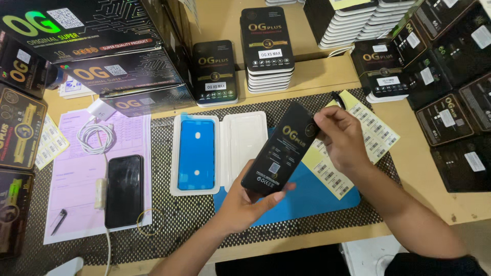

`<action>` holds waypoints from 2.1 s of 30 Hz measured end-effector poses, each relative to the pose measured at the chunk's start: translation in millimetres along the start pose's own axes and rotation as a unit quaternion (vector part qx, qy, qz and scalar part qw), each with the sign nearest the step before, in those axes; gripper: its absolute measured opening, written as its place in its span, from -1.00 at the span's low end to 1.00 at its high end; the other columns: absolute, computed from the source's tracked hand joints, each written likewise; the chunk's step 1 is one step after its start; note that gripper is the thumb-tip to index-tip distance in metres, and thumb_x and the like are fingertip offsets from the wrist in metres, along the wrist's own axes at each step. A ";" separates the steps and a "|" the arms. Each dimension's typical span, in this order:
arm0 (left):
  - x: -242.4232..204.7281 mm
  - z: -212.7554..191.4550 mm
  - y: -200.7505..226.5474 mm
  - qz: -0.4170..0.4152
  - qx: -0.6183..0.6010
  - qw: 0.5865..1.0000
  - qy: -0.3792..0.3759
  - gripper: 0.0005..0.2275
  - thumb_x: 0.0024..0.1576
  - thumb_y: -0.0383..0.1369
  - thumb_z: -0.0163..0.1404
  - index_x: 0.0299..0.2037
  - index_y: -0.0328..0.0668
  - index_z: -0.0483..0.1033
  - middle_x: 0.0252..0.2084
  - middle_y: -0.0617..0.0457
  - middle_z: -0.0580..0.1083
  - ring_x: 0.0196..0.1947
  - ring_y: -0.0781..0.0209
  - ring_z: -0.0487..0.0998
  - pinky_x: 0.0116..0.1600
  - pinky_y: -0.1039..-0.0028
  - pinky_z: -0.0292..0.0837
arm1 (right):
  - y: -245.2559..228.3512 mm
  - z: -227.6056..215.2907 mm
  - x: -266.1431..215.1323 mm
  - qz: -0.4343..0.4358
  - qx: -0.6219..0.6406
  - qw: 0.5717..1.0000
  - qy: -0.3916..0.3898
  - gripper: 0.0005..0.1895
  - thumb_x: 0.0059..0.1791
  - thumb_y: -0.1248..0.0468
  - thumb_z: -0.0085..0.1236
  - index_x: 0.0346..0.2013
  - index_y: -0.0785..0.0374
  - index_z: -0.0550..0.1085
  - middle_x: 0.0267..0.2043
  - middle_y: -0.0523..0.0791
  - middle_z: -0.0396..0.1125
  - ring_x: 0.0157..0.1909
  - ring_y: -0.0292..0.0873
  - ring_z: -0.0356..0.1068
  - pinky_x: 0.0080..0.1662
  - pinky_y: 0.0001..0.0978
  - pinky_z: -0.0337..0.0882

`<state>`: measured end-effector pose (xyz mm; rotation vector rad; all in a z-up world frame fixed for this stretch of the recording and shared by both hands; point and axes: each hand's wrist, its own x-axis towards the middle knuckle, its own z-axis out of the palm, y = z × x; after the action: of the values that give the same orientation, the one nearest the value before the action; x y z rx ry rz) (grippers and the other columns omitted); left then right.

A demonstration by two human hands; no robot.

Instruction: The person opens a smartphone box, removes the phone, and applies a barcode sticker to the back. They then place the phone back into the box and repeat the process with a second phone.

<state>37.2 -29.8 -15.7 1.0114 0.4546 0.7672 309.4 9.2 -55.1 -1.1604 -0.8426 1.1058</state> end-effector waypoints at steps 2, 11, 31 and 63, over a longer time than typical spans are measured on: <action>1.6 -1.6 -3.9 -0.010 0.018 1.000 0.008 -0.48 0.17 -0.34 0.13 0.27 -0.23 0.16 0.10 -0.26 0.50 0.07 -0.09 0.65 0.19 0.12 0.62 | -14.9 8.1 -7.0 -0.083 -0.100 0.992 -0.001 -0.93 0.09 0.27 0.18 -0.20 0.19 0.48 -0.21 -0.13 0.43 -0.18 -0.26 0.43 -0.13 -0.46 0.50; 6.3 -3.8 -4.3 -0.038 0.012 0.999 0.034 -0.49 0.18 -0.38 0.09 0.29 -0.43 0.21 0.04 -0.28 0.54 0.06 -0.15 0.65 0.14 0.23 0.67 | -38.2 18.6 -20.3 -0.507 -0.362 0.780 -0.056 -0.93 0.07 0.39 0.18 -0.20 0.35 0.47 -0.03 0.15 0.38 0.02 0.19 0.48 0.08 0.02 0.56; 1.1 -13.5 0.5 0.007 0.006 1.000 0.022 -0.75 0.27 -0.42 0.04 -0.50 -0.21 0.45 -0.38 0.10 0.53 0.15 -0.25 0.62 0.05 0.52 0.64 | -16.3 -1.9 -14.7 -0.446 -0.106 0.887 -0.053 -0.86 0.08 0.29 0.06 -0.18 0.33 0.36 0.13 0.38 0.33 0.18 0.22 0.47 0.18 -0.13 0.58; -0.9 -15.2 3.5 0.110 0.021 0.994 0.014 -0.38 0.04 -0.48 0.28 0.30 -0.26 0.25 0.13 -0.09 0.53 0.14 0.01 0.61 0.21 0.22 0.61 | -13.9 -19.5 -5.9 -0.386 0.028 0.882 -0.270 -0.87 0.12 0.32 -0.06 -0.04 0.21 0.30 0.37 0.21 0.19 -0.41 0.02 0.63 -0.39 -0.23 0.65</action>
<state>25.3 -20.6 -19.8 1.1039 0.3886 0.9721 329.2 -2.2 -45.7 -0.3557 -1.5250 0.7553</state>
